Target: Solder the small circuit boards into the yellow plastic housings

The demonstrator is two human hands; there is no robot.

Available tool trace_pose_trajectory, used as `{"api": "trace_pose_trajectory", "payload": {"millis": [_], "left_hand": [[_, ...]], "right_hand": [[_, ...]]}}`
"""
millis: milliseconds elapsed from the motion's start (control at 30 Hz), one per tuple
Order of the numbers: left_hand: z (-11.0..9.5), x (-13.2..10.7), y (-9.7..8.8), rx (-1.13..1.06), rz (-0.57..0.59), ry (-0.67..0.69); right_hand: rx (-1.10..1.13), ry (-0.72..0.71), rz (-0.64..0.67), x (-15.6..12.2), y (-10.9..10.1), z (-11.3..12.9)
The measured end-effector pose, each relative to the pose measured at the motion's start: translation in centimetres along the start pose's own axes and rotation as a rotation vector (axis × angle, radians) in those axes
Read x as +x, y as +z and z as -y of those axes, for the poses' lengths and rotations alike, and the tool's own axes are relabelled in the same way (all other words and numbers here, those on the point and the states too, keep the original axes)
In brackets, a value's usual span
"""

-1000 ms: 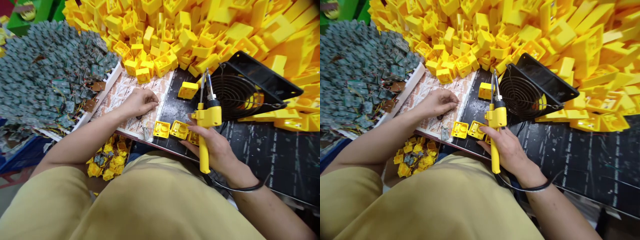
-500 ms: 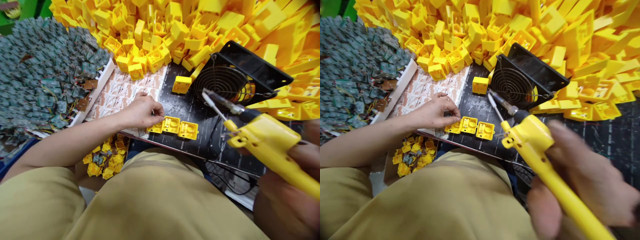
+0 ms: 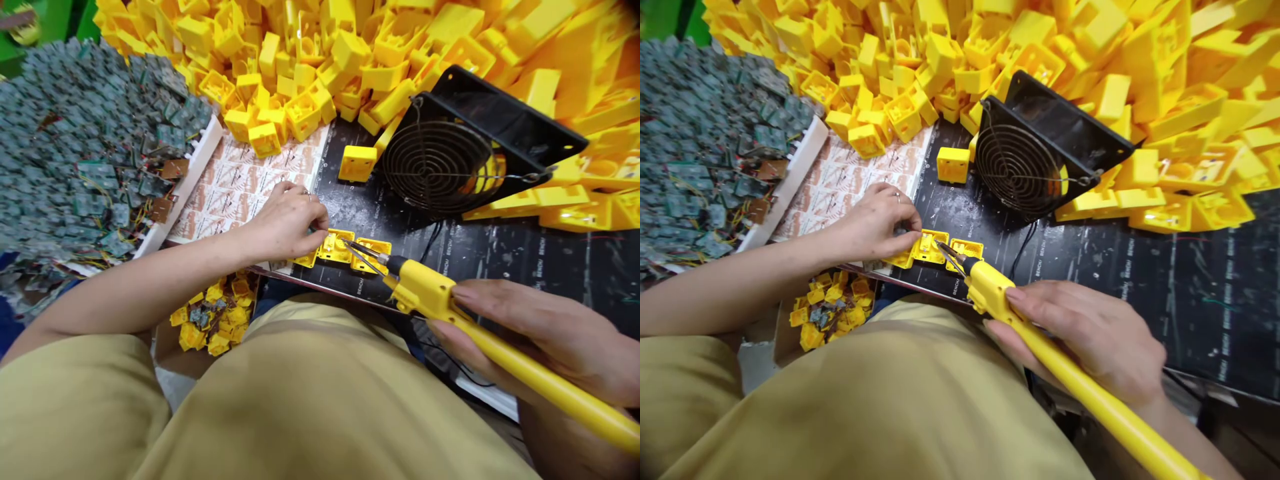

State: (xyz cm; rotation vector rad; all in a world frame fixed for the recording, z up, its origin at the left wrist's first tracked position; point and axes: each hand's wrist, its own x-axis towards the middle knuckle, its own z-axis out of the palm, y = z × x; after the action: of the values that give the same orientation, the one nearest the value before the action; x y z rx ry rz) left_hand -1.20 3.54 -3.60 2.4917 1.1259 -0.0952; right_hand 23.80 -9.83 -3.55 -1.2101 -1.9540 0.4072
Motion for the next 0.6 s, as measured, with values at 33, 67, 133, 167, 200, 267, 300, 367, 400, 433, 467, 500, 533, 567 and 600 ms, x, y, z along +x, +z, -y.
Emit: {"api": "trace_pose_trajectory", "payload": {"millis": [33, 67, 133, 167, 200, 267, 300, 367, 400, 433, 467, 500, 533, 567, 600], "left_hand": [[0.1, 0.1, 0.1, 0.02, -0.001, 0.002], [0.2, 0.2, 0.2, 0.031, 0.006, 0.001], [0.3, 0.3, 0.3, 0.044, 0.018, -0.008], [0.3, 0.3, 0.3, 0.048, 0.022, -0.01], [0.3, 0.3, 0.3, 0.051, 0.024, -0.01], [0.2, 0.3, 0.3, 0.055, 0.016, -0.002], [0.1, 0.4, 0.3, 0.059, 0.009, 0.003], [0.0, 0.4, 0.3, 0.073, -0.005, 0.012], [-0.1, 0.5, 0.2, 0.084, -0.011, 0.018], [-0.2, 0.5, 0.2, 0.095, -0.016, 0.025], [-0.2, 0.5, 0.2, 0.106, -0.02, 0.032], [-0.3, 0.5, 0.2, 0.116, -0.024, 0.037], [-0.3, 0.5, 0.2, 0.122, -0.025, 0.038], [-0.4, 0.5, 0.2, 0.126, -0.024, 0.034], [-0.4, 0.5, 0.2, 0.128, -0.018, 0.028]], "right_hand": [[0.033, -0.068, 0.021, 0.1, 0.1, -0.4], [0.054, -0.117, 0.041, 0.3, 0.2, -0.9], [0.044, -0.144, 0.055, 0.4, 0.5, -1.6], [0.021, -0.139, 0.067, 0.5, 0.6, -1.8], [-0.002, -0.143, 0.082, 0.6, 0.7, -1.9], [-0.047, -0.152, 0.107, 0.8, 1.0, -1.8], [-0.066, -0.165, 0.117, 1.0, 1.1, -1.7], [-0.083, -0.218, 0.11, 1.4, 1.2, -1.5], [-0.084, -0.253, 0.105, 1.6, 1.2, -1.3], [-0.084, -0.281, 0.103, 1.9, 1.1, -1.2], [-0.088, -0.296, 0.106, 2.1, 1.0, -1.0], [-0.09, -0.311, 0.107, 2.3, 0.8, -0.9], [-0.09, -0.32, 0.111, 2.4, 0.6, -0.8], [-0.09, -0.315, 0.12, 2.4, 0.4, -0.7], [-0.093, -0.29, 0.127, 2.4, 0.2, -0.7]]}}
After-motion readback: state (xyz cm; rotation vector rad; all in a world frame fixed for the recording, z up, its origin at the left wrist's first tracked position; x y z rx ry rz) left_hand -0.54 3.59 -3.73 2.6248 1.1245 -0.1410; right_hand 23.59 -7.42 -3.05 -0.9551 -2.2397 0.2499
